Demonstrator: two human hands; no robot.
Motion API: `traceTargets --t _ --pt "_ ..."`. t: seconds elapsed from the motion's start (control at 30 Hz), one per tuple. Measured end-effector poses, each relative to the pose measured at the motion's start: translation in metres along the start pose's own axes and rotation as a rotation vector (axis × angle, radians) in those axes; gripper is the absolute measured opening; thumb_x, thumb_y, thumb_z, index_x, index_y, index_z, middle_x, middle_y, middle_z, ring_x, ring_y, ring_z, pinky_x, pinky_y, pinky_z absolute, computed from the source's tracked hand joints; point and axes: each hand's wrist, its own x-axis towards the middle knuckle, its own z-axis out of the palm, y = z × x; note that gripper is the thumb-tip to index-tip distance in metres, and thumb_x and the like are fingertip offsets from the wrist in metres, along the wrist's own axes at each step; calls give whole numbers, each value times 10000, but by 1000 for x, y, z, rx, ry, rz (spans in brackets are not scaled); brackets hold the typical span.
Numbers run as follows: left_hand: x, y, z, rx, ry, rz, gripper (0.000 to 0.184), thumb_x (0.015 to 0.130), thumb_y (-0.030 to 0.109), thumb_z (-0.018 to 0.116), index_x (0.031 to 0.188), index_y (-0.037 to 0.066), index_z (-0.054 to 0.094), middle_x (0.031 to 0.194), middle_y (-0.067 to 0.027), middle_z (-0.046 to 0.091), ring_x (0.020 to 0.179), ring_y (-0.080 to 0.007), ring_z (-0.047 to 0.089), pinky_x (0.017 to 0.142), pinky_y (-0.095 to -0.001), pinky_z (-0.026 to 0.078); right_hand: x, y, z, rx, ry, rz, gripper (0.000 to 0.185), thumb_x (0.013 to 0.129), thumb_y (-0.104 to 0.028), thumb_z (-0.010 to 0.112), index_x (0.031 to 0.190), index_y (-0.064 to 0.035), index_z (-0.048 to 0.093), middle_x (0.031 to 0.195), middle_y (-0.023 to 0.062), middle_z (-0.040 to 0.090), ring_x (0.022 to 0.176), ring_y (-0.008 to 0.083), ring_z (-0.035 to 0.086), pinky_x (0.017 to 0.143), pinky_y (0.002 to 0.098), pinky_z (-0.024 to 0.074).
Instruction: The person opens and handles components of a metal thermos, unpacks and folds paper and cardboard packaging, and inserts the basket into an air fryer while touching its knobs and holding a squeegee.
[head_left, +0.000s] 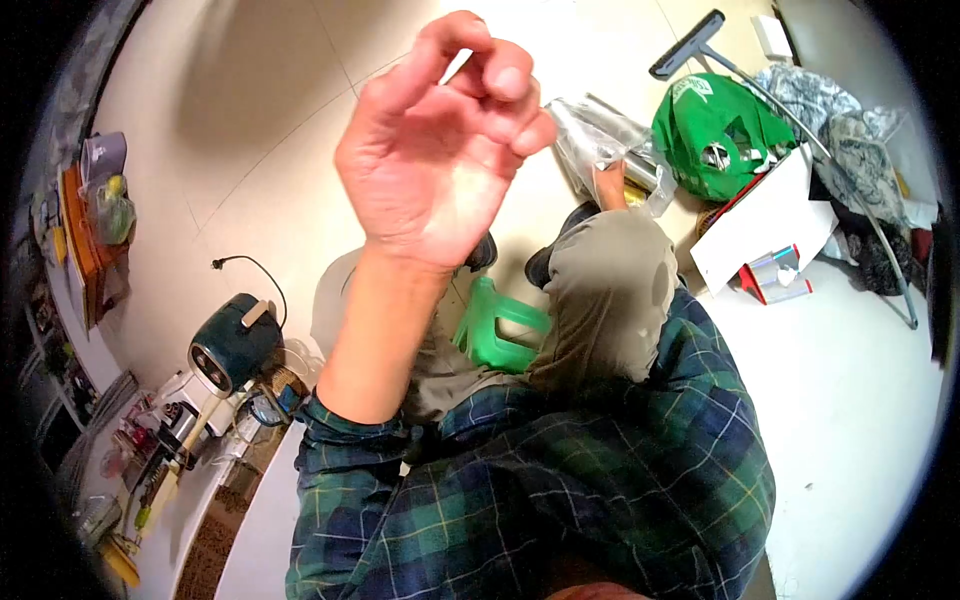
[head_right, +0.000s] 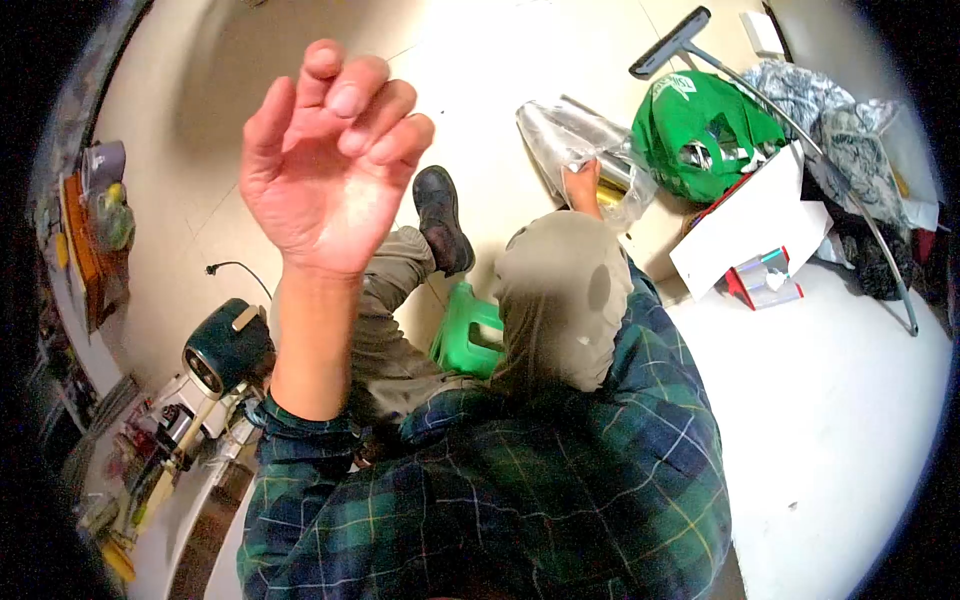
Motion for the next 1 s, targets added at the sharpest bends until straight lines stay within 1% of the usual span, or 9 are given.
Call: traceTargets --t 0.1,0.13,0.23,0.33,0.47,0.53,0.6,0.8,1.0 --pt "-3 4 0 30 12 28 284 890 283 504 1053 54 545 849 -40 485 704 -120 383 664 -262 350 -11 -20 -9 -786 -83 -329 551 675 -375 719 1119 -77 584 1134 153 581 1113 359 462 985 389 352" --pt "-1 7 1 59 20 45 284 884 284 511 1046 53 544 852 -39 482 710 -121 385 666 -262 352 -7 -41 -19 -673 -210 -52 583 679 -383 719 1137 -56 564 1116 174 585 1085 346 498 960 394 374" --pt "3 14 4 86 87 91 248 881 268 513 1008 58 552 827 -47 503 699 -117 411 666 -266 374 -21 -76 -47 -277 -55 -77 651 630 -347 773 1121 5 533 1006 224 600 962 367 551 862 419 427" --pt "13 16 13 163 139 105 202 880 238 525 972 64 566 808 -48 532 661 -107 433 652 -261 404 -42 -138 -115 -432 31 69 662 607 -334 796 1122 -11 534 1041 250 574 939 384 542 856 422 427" --pt "26 -11 17 889 34 147 223 834 186 610 1013 58 573 849 -27 603 619 -111 530 657 -268 481 -66 -197 -216 -520 173 -335 644 597 -337 805 1120 -64 544 1035 201 518 977 343 479 842 417 416" --pt "11 -34 36 1574 -148 262 474 775 228 691 1184 69 510 1010 -80 599 816 -166 579 789 -340 481 -97 -270 -264 -447 194 -457 564 640 -256 789 1114 -67 547 1027 131 498 950 280 478 840 382 421" --pt "2 -65 40 2051 -457 776 764 678 289 764 1319 96 395 1194 -139 518 1051 -252 525 927 -424 410 -136 -345 -295 -416 247 -590 527 694 -217 746 1152 -63 537 1027 134 494 994 273 492 872 361 419" --pt "-20 -108 98 2033 -499 976 883 592 336 790 1317 77 359 1172 -170 499 1106 -310 495 928 -435 405 -209 -449 -325 -208 284 -666 432 896 -374 513 1159 -32 526 1080 189 550 998 305 539 867 363 417" --pt "-16 -104 99 2198 -488 307 716 614 330 768 1163 20 429 1008 -139 576 908 -320 588 773 -399 485 -180 -451 -317 -294 222 -549 407 889 -414 491 982 -29 589 820 205 615 777 330 609 711 372 457"
